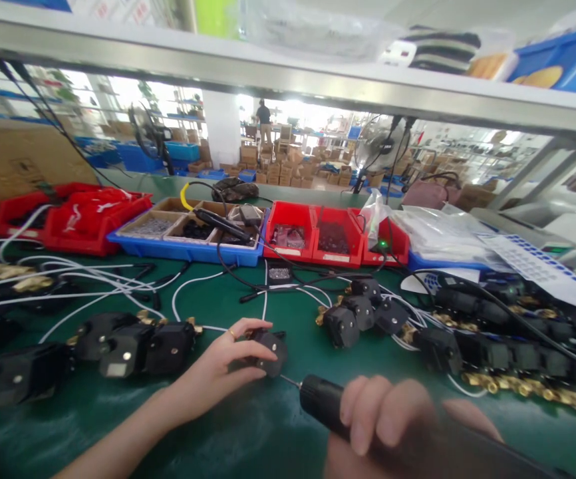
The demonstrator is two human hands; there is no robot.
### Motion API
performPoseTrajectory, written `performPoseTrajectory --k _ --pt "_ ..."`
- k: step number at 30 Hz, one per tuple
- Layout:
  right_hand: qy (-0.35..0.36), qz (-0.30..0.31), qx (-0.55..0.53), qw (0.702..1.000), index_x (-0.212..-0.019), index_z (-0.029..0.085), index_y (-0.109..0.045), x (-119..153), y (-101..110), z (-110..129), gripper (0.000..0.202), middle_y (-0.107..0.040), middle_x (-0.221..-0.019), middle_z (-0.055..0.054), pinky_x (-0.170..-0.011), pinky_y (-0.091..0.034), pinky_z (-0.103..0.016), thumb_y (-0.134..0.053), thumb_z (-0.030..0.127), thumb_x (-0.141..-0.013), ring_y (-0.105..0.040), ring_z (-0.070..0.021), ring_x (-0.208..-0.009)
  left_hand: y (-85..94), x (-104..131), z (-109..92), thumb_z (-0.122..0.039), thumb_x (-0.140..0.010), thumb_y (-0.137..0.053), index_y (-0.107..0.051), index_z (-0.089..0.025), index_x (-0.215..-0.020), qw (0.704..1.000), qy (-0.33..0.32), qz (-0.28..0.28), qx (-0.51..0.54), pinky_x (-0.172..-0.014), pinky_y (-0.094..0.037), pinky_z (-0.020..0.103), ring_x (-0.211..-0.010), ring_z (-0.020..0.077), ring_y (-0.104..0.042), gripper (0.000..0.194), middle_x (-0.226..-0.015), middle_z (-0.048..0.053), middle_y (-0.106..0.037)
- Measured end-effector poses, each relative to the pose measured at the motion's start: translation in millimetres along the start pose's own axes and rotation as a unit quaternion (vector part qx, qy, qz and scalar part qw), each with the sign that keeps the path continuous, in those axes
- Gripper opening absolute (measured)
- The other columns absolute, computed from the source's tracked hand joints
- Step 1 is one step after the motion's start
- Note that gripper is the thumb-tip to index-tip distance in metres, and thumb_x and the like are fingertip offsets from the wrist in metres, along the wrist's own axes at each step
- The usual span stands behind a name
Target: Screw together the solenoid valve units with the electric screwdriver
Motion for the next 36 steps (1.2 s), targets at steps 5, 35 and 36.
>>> performPoseTrajectory --k 5,35,36 --pt "0.029 0.006 0.026 0.999 -0.094 0.022 -0.057 5.5 -17.3 -13.2 0.038 -0.047 -0.057 0.005 -0.042 -0.039 -0.023 -0.045 0.058 -0.095 -0.039 -0.0085 -0.037 -6.9 -2.9 3.2 -0.017 -0.082 -0.073 -0.074 -0.028 -0.097 0.998 -0.032 -0.046 -0.020 -0.110 -0.040 0.038 -0.122 0.0220 -0.053 0.018 -0.131 0.005 -0.050" --pt "0.048 -0.036 0.048 0.997 -0.085 0.017 -0.057 13.2 -13.0 -35.5 0.043 -0.043 -0.056 0.005 -0.040 -0.036 -0.022 -0.040 0.055 -0.096 -0.036 -0.0072 -0.036 -14.7 -6.0 4.4 -0.018 -0.080 -0.076 -0.074 -0.026 -0.099 0.992 -0.080 -0.075 -0.054 -0.104 -0.044 0.043 -0.119 0.0248 -0.051 0.021 -0.127 0.007 -0.055" --pt "0.048 -0.038 0.054 0.997 -0.086 0.017 -0.058 12.7 -15.1 -34.8 0.041 -0.043 -0.056 0.005 -0.040 -0.037 -0.022 -0.042 0.053 -0.096 -0.036 -0.0074 -0.036 -14.5 -6.0 4.3 -0.018 -0.080 -0.076 -0.074 -0.026 -0.099 0.993 -0.080 -0.073 -0.055 -0.104 -0.044 0.043 -0.119 0.0248 -0.051 0.020 -0.127 0.007 -0.055"
Point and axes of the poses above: each hand's wrist, its own x-axis away from the middle knuckle, its own y-axis out of the back of the hand, z = x × y, the point moved 2 cm from there along -x, towards the middle knuckle
